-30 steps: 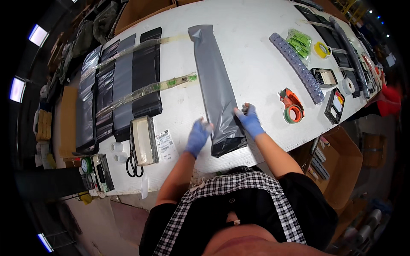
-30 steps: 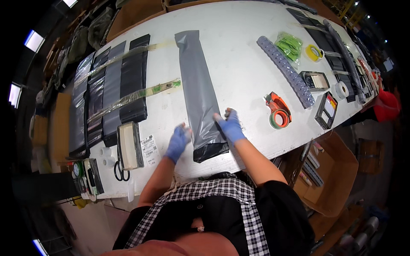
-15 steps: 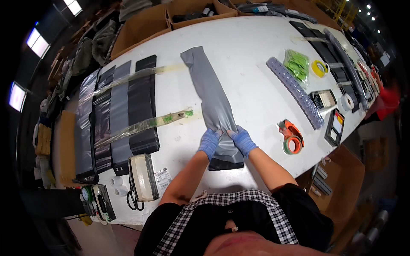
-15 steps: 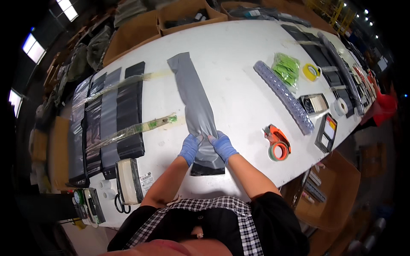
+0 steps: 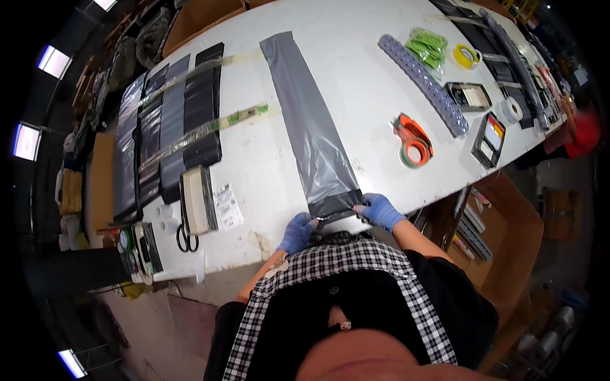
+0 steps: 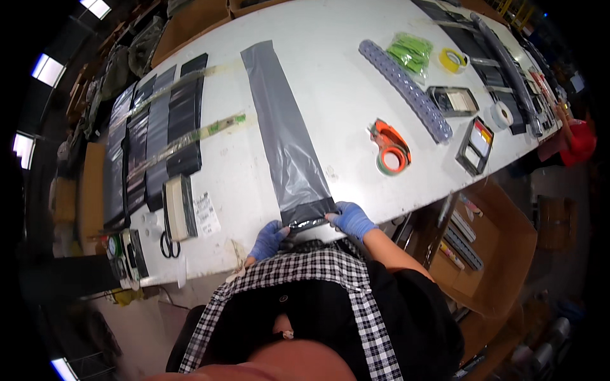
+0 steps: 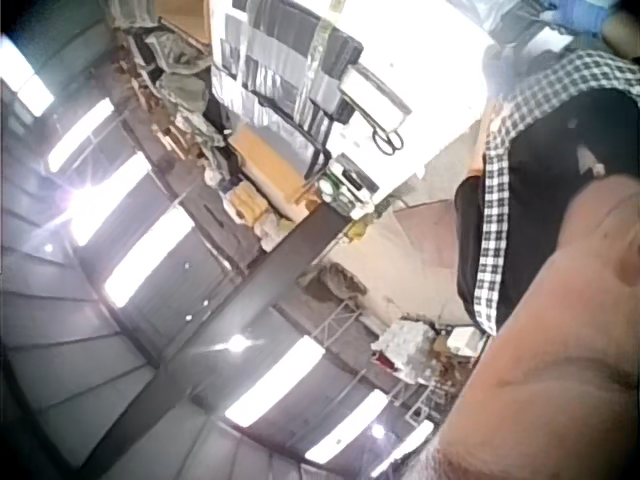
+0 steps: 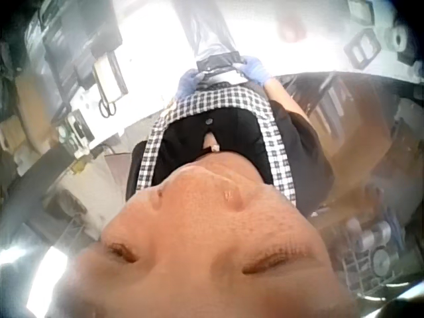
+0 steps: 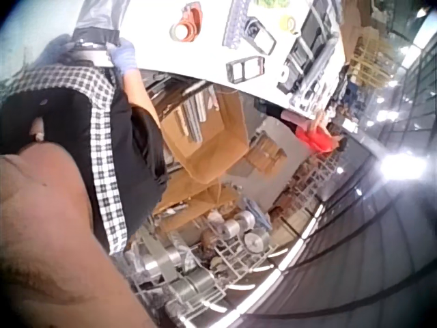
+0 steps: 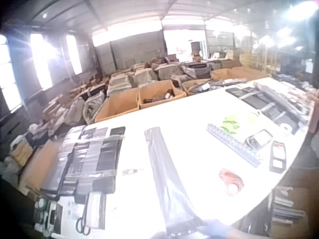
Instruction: The person places long cylindrical objects into black plastic bags, seals them, and affixes shipping labels. They use a tape dispenser to seal the bags and place the finished packages into a cardboard box.
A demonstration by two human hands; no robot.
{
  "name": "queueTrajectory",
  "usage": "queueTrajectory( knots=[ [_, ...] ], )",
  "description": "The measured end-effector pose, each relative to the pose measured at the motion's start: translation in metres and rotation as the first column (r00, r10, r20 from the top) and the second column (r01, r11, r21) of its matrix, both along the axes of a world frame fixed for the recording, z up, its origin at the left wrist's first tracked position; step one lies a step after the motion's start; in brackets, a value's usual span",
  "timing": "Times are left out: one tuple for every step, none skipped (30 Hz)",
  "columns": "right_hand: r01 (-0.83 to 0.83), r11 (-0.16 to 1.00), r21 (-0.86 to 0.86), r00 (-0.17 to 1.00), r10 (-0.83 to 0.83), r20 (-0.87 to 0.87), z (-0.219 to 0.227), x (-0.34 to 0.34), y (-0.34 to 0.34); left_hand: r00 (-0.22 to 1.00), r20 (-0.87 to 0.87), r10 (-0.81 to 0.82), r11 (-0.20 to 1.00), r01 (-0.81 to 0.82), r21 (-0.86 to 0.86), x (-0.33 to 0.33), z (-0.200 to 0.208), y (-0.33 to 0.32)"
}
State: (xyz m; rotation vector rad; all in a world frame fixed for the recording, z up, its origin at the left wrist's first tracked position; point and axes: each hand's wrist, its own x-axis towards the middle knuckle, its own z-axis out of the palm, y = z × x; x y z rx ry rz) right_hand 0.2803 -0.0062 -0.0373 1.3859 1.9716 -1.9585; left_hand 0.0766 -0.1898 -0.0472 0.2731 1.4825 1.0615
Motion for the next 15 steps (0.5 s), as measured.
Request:
queueTrajectory(
  knots=[
    [0.016,1.0,-0.001,0.999,-0.016,-0.044,-0.007,0.011,-0.005,1.0,-0.004,0.008,1.0,-0.008,0.008,0.01,-0.003,-0.004],
    [-0.005,1.0,-0.008,1.0,0.005,-0.012,0.003,0.019,-0.009,1.0,-0.005,0.027,1.0,-0.027,0.007,0.021,-0.006,-0.013],
    [-0.171,0.953,0.251,0.978,0.133,0.163,-0.007,0.034,-0.012,1.0,0.008,0.022,0.996,-0.022,0.087,0.029,-0.007,-0.022],
    [-0.121,0.936,0.33,0.985,0.073,0.154,-0.014,0.053,-0.018,0.999,0.033,0.039,0.994,-0.042,0.098,0.037,-0.008,-0.027],
    [-0.072,0.91,0.408,0.99,0.014,0.143,-0.016,0.07,-0.028,0.997,0.06,0.056,0.992,-0.062,0.111,0.043,-0.009,-0.031],
    [-0.064,0.865,0.497,0.983,-0.033,0.183,-0.01,0.083,-0.034,0.98,-0.196,-0.018,0.989,0.046,0.143,0.044,-0.021,-0.034],
    [-0.044,0.844,0.535,0.983,-0.059,0.173,0.0,0.09,-0.038,0.893,-0.443,-0.077,0.978,0.154,0.139,0.043,-0.046,-0.042],
    [-0.044,0.773,0.633,0.993,-0.033,0.11,0.008,0.095,-0.043,0.942,-0.334,0.026,0.978,0.045,0.202,0.051,-0.051,-0.044],
    [-0.029,0.695,0.718,0.999,0.005,0.036,0.015,0.093,-0.047,0.965,-0.223,0.136,0.964,-0.077,0.254,0.058,-0.054,-0.047],
    [-0.008,0.709,0.705,0.998,0.051,-0.04,0.025,0.086,-0.049,0.966,-0.104,0.235,0.935,-0.196,0.296,0.066,-0.057,-0.049],
    [0.021,0.718,0.696,0.992,0.073,-0.105,0.03,0.082,-0.05,0.9,0.16,0.405,0.898,-0.425,0.116,0.083,0.008,-0.025],
    [0.017,0.686,0.727,0.97,0.166,-0.179,0.036,0.07,-0.052,0.902,0.137,0.41,0.898,-0.426,0.113,0.085,0.014,-0.026],
    [-0.019,0.677,0.736,0.961,0.215,-0.173,0.037,0.057,-0.054,0.905,0.12,0.409,0.9,-0.421,0.109,0.086,0.015,-0.025],
    [-0.023,0.634,0.773,0.948,0.259,-0.184,0.041,0.043,-0.058,0.908,0.1,0.408,0.903,-0.417,0.105,0.086,0.014,-0.025],
    [-0.033,0.608,0.794,0.926,0.317,-0.204,0.043,0.029,-0.062,0.909,0.064,0.412,0.901,-0.417,0.119,0.083,0.007,-0.026]
  ],
)
